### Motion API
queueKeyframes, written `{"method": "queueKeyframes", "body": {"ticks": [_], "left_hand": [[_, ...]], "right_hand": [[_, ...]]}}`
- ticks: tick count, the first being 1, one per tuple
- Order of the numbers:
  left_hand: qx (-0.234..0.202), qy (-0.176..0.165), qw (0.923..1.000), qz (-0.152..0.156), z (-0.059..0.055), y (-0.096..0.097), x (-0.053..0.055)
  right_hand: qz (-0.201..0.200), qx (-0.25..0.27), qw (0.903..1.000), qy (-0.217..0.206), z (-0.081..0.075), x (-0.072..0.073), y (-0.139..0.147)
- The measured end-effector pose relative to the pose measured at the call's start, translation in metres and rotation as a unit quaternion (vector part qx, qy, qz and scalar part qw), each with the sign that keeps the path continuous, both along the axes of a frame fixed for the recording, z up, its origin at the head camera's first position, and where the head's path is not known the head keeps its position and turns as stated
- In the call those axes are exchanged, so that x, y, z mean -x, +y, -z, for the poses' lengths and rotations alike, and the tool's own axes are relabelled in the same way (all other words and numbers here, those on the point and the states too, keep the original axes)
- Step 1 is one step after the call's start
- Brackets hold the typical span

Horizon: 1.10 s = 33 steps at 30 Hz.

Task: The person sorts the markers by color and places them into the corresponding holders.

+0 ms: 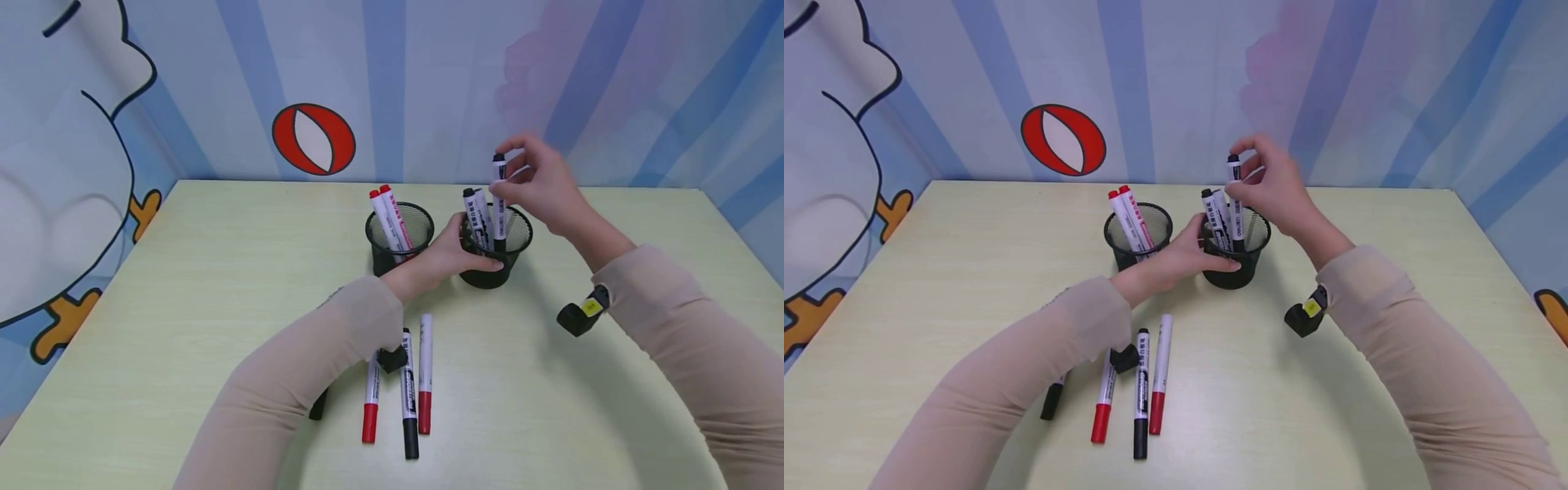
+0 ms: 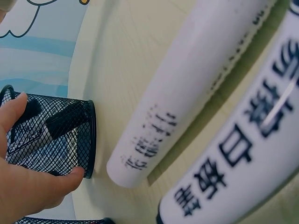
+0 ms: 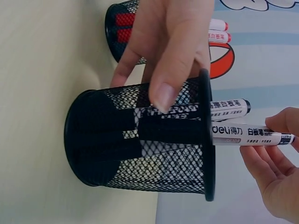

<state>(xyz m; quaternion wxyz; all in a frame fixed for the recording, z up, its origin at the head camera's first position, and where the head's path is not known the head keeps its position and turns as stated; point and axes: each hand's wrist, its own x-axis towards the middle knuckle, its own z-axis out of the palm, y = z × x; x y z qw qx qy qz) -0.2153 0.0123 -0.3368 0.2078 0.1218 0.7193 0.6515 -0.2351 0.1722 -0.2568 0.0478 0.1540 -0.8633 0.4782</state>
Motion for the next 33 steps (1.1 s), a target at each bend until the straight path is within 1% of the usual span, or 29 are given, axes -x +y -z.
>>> {"method": "queueKeyframes", "body": {"ticks": [9, 15, 22, 27, 33], "left_hand": [[-0.018, -0.002, 0.9998, 0.005, 0.001, 0.0, 0.0], [-0.011, -0.004, 0.9999, 0.006, 0.0, -0.001, -0.001], [-0.01, -0.01, 0.9999, 0.004, -0.001, -0.001, -0.001], [-0.015, -0.012, 0.9998, 0.005, -0.001, -0.001, -0.001], [-0.02, -0.012, 0.9997, 0.007, 0.0, -0.001, 0.0]], "right_hand": [[-0.005, -0.031, 0.9995, -0.003, 0.015, -0.002, 0.0], [-0.012, -0.04, 0.9991, 0.002, 0.024, -0.002, 0.001], [-0.013, -0.044, 0.999, 0.005, 0.027, -0.004, 0.002], [-0.024, -0.048, 0.9984, 0.018, 0.031, -0.006, 0.001], [-0.026, -0.063, 0.9972, 0.03, 0.034, -0.008, 0.001]]}}
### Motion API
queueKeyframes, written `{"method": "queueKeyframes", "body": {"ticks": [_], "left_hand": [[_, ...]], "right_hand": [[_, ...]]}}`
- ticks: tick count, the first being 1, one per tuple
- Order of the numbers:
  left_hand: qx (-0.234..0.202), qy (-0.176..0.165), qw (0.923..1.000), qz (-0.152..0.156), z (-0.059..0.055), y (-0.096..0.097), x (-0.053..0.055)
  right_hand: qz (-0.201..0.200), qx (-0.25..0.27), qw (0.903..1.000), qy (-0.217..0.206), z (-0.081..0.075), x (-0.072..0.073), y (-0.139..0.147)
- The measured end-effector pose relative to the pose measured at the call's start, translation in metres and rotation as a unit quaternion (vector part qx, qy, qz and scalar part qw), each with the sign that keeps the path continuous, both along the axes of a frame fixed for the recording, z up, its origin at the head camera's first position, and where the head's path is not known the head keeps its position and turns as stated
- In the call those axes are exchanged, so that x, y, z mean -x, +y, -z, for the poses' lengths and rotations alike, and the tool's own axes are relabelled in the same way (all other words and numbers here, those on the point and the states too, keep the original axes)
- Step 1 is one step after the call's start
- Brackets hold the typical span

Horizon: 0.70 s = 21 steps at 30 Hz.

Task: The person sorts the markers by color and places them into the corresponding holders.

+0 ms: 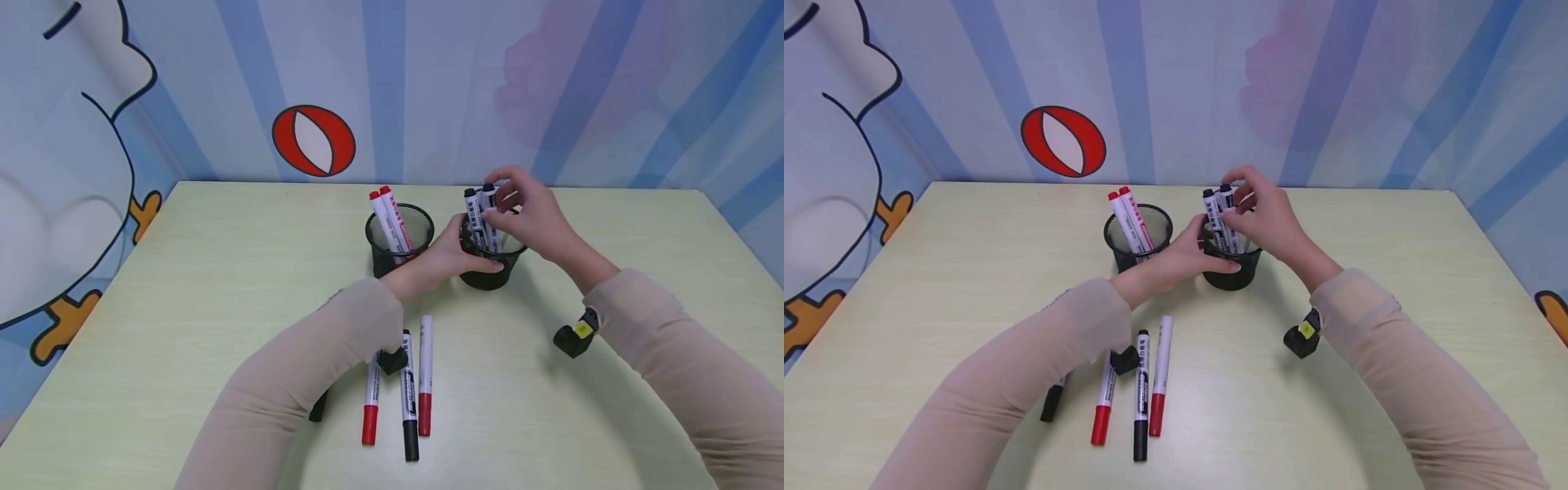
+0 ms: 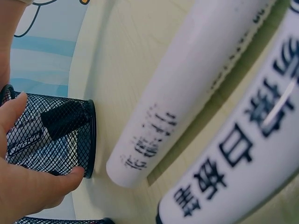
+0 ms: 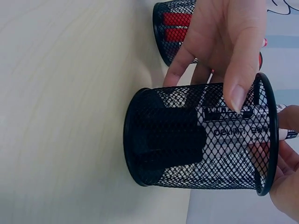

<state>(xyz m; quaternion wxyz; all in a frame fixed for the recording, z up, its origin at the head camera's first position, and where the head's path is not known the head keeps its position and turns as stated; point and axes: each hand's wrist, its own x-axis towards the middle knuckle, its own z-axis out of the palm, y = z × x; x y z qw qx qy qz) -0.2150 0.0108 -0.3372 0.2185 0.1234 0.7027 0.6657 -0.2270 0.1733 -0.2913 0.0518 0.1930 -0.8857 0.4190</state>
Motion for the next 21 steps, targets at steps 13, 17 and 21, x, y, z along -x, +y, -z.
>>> {"method": "queueKeyframes", "body": {"ticks": [13, 17, 21], "left_hand": [[-0.017, 0.002, 0.9999, -0.004, 0.0002, 0.0009, -0.0003], [-0.032, 0.007, 0.9995, 0.002, 0.0002, 0.001, 0.0], [-0.033, 0.008, 0.9994, 0.002, -0.0002, 0.0009, -0.0001]], "right_hand": [[-0.007, -0.026, 0.9994, 0.023, 0.0033, -0.0025, -0.0014], [-0.008, -0.026, 0.9993, 0.025, 0.0029, -0.003, -0.0015], [-0.008, -0.023, 0.9994, 0.024, 0.0034, -0.0024, -0.0011]]}}
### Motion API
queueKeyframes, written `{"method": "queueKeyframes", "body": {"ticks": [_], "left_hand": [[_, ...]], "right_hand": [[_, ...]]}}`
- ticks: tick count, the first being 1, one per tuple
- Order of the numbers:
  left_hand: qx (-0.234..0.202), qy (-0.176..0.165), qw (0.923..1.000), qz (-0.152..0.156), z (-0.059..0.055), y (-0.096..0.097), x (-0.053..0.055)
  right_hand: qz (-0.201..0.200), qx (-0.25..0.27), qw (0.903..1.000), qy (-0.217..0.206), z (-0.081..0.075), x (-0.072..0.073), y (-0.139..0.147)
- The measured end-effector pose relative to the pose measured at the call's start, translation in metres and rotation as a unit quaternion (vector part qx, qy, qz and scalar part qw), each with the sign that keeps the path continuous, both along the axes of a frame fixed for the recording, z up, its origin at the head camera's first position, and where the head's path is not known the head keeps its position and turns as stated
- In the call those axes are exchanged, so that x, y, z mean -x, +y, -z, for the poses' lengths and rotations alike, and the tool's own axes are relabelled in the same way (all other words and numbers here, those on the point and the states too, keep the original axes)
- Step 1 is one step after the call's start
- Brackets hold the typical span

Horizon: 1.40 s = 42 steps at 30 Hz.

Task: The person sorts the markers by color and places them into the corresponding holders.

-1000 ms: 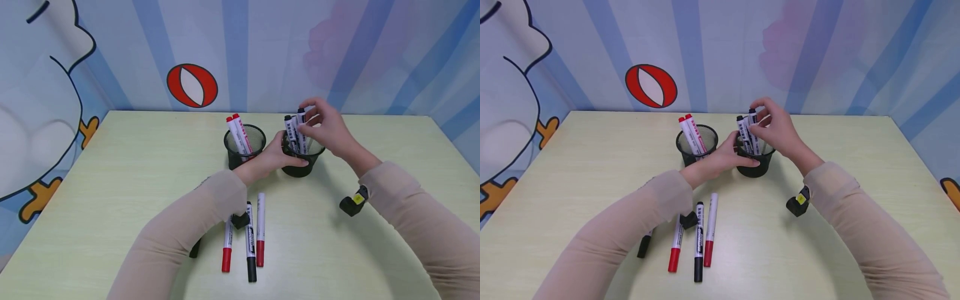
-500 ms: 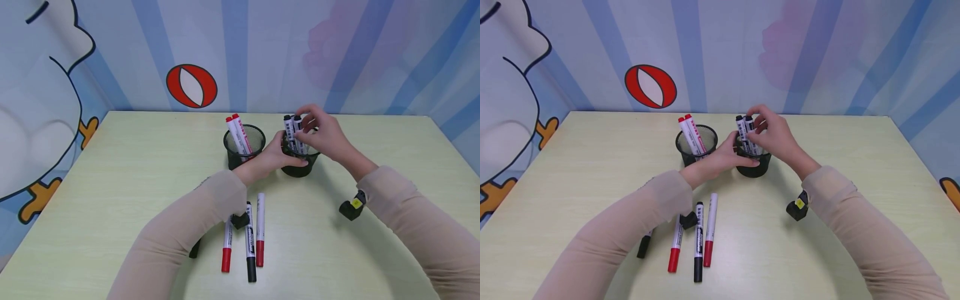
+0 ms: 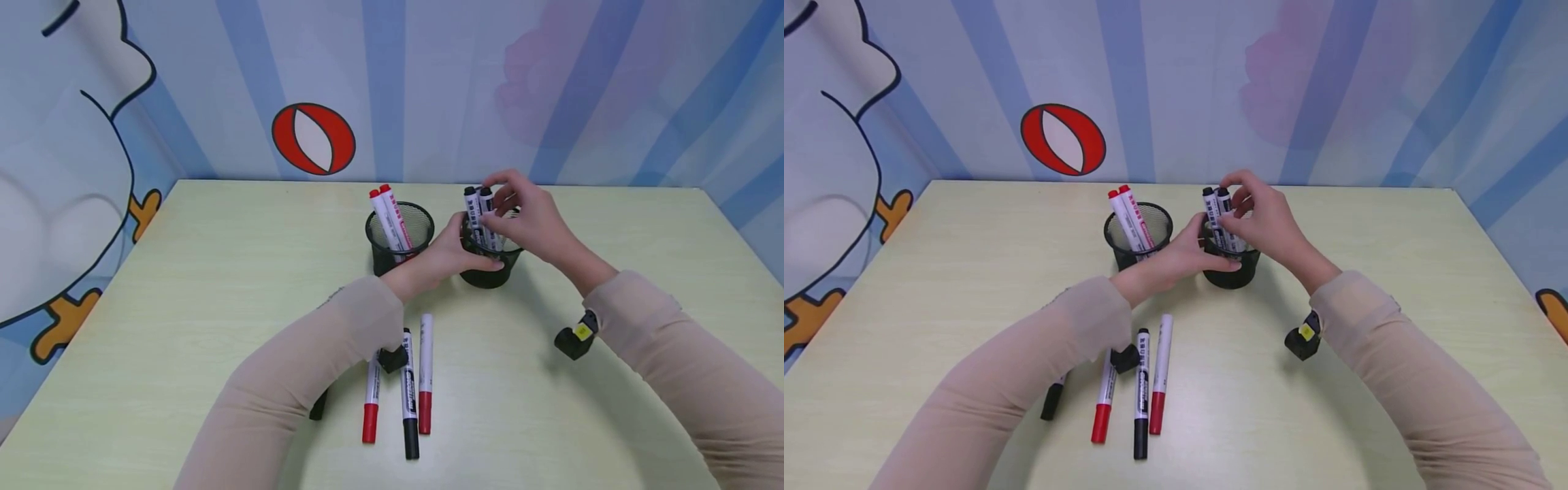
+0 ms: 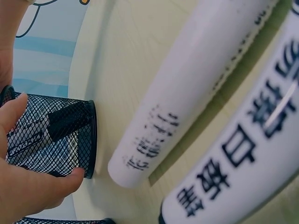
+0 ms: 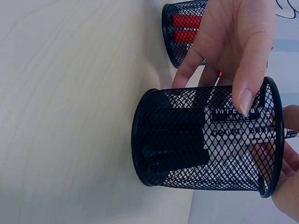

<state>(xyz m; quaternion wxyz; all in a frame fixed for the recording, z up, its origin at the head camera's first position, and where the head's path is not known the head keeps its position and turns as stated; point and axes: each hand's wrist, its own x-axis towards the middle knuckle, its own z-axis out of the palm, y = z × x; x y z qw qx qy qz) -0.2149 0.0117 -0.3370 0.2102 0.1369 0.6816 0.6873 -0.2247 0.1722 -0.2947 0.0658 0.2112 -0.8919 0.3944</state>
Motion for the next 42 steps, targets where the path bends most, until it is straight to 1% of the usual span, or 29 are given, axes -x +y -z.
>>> {"method": "queueKeyframes", "body": {"ticks": [5, 9, 20, 25, 34, 39, 42], "left_hand": [[0.014, -0.001, 0.9999, -0.01, 0.0, 0.001, 0.001], [0.018, -0.002, 0.9997, -0.013, 0.0, 0.001, 0.001], [0.036, -0.002, 0.9993, -0.006, -0.004, -0.002, -0.001], [0.051, -0.008, 0.9986, -0.011, -0.005, -0.002, -0.001], [0.06, -0.023, 0.9977, -0.02, -0.007, -0.002, -0.004], [0.076, -0.029, 0.9962, -0.031, -0.008, -0.002, -0.008], [0.083, -0.035, 0.9954, -0.032, -0.008, -0.003, -0.01]], "right_hand": [[0.003, 0.006, 1.0, 0.002, -0.001, 0.001, 0.0], [0.006, 0.008, 0.9999, -0.003, -0.003, 0.001, 0.0], [0.013, 0.013, 0.9998, -0.013, -0.006, -0.001, 0.004], [0.02, 0.011, 0.9997, -0.014, -0.007, -0.002, 0.006], [0.022, 0.01, 0.9997, -0.004, -0.008, -0.005, 0.011], [0.024, 0.014, 0.9995, -0.012, -0.01, -0.008, 0.012], [0.028, 0.015, 0.9994, -0.015, -0.011, -0.01, 0.013]]}}
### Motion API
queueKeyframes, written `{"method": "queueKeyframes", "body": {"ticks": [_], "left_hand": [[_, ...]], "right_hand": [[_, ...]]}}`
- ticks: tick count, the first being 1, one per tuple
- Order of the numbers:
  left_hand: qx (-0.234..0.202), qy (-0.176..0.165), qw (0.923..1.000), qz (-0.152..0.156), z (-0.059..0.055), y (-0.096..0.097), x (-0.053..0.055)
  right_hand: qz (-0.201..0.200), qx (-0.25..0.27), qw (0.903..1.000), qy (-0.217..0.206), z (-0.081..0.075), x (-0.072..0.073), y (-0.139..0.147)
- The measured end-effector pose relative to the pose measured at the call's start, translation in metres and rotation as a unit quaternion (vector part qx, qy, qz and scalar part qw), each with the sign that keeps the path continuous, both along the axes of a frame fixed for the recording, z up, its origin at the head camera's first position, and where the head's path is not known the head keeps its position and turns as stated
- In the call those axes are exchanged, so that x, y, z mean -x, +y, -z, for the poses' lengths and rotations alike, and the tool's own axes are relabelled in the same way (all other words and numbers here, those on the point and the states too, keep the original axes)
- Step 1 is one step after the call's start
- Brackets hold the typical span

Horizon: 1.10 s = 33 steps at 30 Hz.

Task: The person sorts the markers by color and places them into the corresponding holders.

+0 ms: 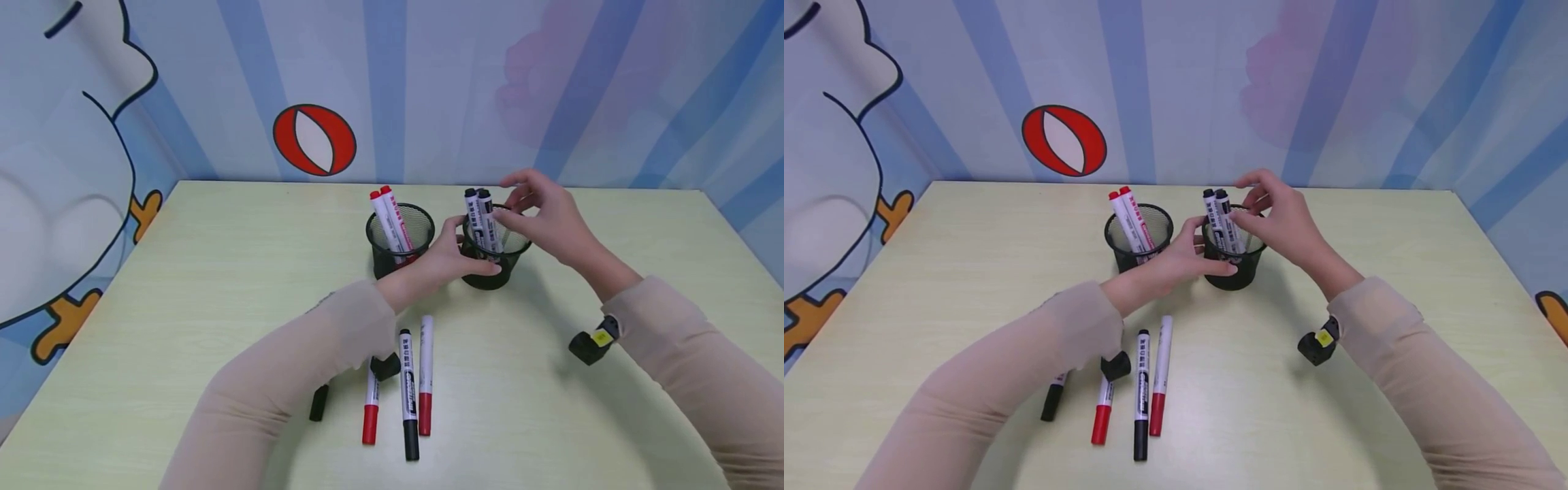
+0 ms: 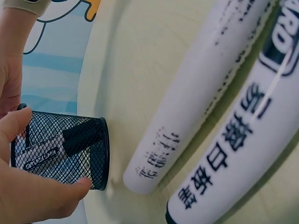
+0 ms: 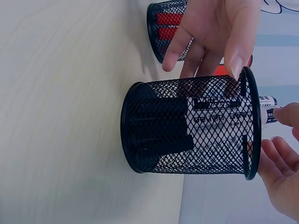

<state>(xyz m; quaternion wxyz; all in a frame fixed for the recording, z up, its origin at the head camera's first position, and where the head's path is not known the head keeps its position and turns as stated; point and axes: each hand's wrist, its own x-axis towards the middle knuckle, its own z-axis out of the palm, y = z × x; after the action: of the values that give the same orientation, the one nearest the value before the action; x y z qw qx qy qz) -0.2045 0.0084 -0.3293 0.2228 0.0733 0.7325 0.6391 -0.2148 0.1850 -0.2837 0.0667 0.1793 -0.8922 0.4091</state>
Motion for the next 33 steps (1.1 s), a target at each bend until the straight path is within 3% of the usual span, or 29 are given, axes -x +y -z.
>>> {"method": "queueKeyframes", "body": {"ticks": [18, 27, 33], "left_hand": [[0.021, -0.043, 0.9987, 0.017, -0.011, -0.018, -0.02], [0.023, -0.048, 0.9982, 0.028, -0.018, -0.027, -0.031], [0.01, -0.023, 0.9975, 0.067, -0.024, -0.038, -0.038]], "right_hand": [[-0.012, 0.017, 0.9997, -0.008, -0.004, -0.013, 0.005], [-0.034, 0.028, 0.999, -0.01, -0.005, -0.024, 0.005], [-0.048, 0.023, 0.9985, -0.011, -0.005, -0.031, 0.005]]}}
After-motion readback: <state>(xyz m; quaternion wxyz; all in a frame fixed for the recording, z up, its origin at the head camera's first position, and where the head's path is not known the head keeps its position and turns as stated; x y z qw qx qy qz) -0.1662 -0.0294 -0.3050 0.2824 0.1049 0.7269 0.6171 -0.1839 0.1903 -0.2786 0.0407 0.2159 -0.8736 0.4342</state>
